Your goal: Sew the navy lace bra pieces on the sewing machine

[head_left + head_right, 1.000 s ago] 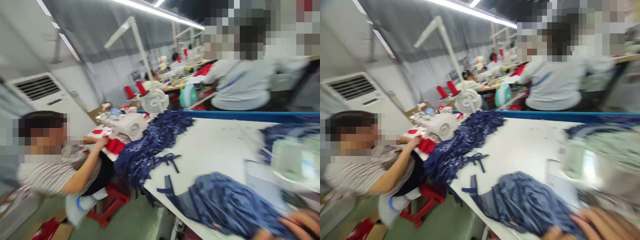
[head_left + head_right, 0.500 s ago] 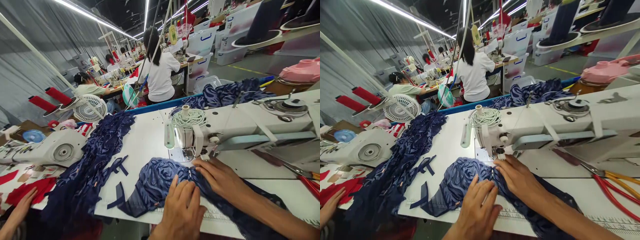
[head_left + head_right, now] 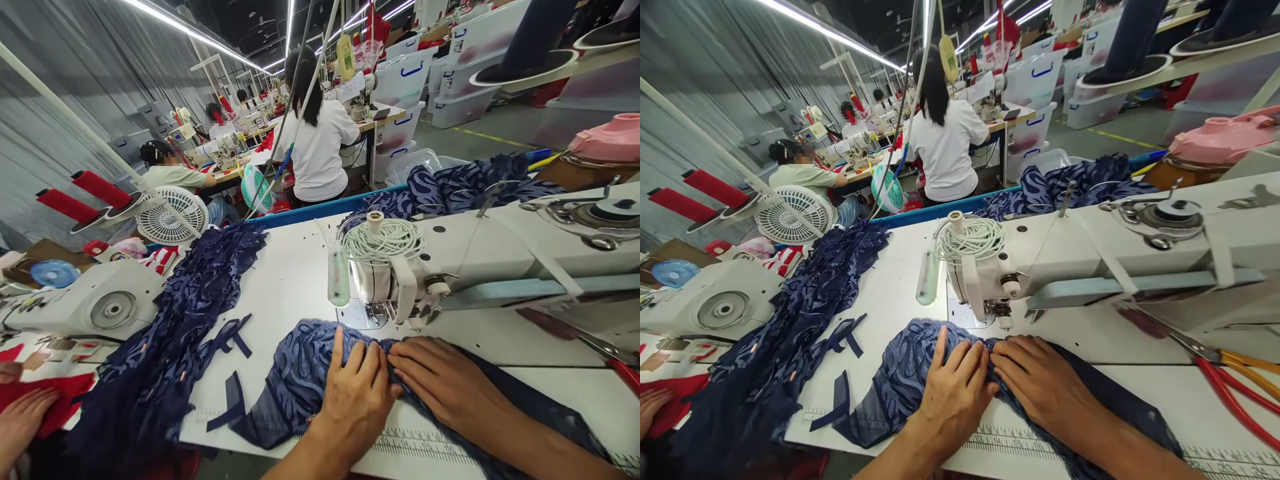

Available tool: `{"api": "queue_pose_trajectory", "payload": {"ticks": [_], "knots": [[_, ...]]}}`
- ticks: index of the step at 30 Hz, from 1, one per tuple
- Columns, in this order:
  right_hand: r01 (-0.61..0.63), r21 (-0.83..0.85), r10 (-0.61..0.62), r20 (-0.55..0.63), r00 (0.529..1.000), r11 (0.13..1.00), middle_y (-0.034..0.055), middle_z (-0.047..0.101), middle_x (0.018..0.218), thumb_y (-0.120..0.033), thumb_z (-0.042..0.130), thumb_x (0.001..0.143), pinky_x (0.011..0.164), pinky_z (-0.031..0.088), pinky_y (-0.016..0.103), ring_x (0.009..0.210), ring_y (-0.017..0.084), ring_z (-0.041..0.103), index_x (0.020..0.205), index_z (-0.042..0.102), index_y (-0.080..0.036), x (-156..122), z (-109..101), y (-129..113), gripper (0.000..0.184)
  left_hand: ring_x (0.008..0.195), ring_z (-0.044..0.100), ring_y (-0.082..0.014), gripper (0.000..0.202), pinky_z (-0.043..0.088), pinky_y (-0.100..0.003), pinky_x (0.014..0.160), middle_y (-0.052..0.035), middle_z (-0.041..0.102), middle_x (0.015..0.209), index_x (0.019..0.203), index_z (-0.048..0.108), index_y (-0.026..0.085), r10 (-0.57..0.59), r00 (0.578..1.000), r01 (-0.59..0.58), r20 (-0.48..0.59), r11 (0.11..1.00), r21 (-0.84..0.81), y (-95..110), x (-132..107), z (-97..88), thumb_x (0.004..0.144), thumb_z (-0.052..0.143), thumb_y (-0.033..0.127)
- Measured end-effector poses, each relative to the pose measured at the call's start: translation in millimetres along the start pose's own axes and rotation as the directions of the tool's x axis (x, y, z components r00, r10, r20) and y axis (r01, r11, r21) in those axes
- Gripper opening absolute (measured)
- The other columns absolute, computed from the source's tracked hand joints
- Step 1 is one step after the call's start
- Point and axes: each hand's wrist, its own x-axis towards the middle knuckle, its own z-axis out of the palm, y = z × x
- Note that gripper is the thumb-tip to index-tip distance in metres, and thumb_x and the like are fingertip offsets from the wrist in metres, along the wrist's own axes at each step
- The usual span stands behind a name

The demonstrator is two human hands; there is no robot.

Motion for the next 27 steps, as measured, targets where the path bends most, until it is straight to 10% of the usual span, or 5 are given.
{"api": "queue_pose_trajectory", "payload": {"ticks": [13, 27], "knots": [[-0.218, 0.051, 0.215, 0.058, 0.975, 0.975, 0.0028, 0.072, 0.093, -0.026, 0.037, 0.103, 0.071, 0.051, 0.031, 0.079, 0.018, 0.067, 0.105, 0.066, -0.024, 25.7, 0.8, 4.0, 0.029, 0.118, 0.062, -0.0220, 0.036, 0.025, -0.043, 0.125, -0.0087, 0.071, 0.116, 0.120, 0.066, 0.009, -0.032, 0.990, 0.019, -0.134, 0.995, -0.099, 5.9, -10.0, -19.1, 0.098, 0.055, 0.035], [-0.450, 0.059, 0.432, 0.194, 0.881, 0.891, -0.0030, 0.071, 0.077, -0.039, 0.046, 0.099, 0.059, 0.046, 0.027, 0.074, 0.018, 0.068, 0.085, 0.061, -0.026, 44.4, 18.2, 8.4, 0.024, 0.123, 0.057, -0.0283, 0.059, 0.007, -0.052, 0.127, -0.0136, 0.067, 0.127, 0.128, 0.060, 0.003, 0.033, 0.999, -0.032, 0.001, 0.995, -0.092, 14.8, -21.5, -14.5, 0.096, 0.053, 0.052]]}}
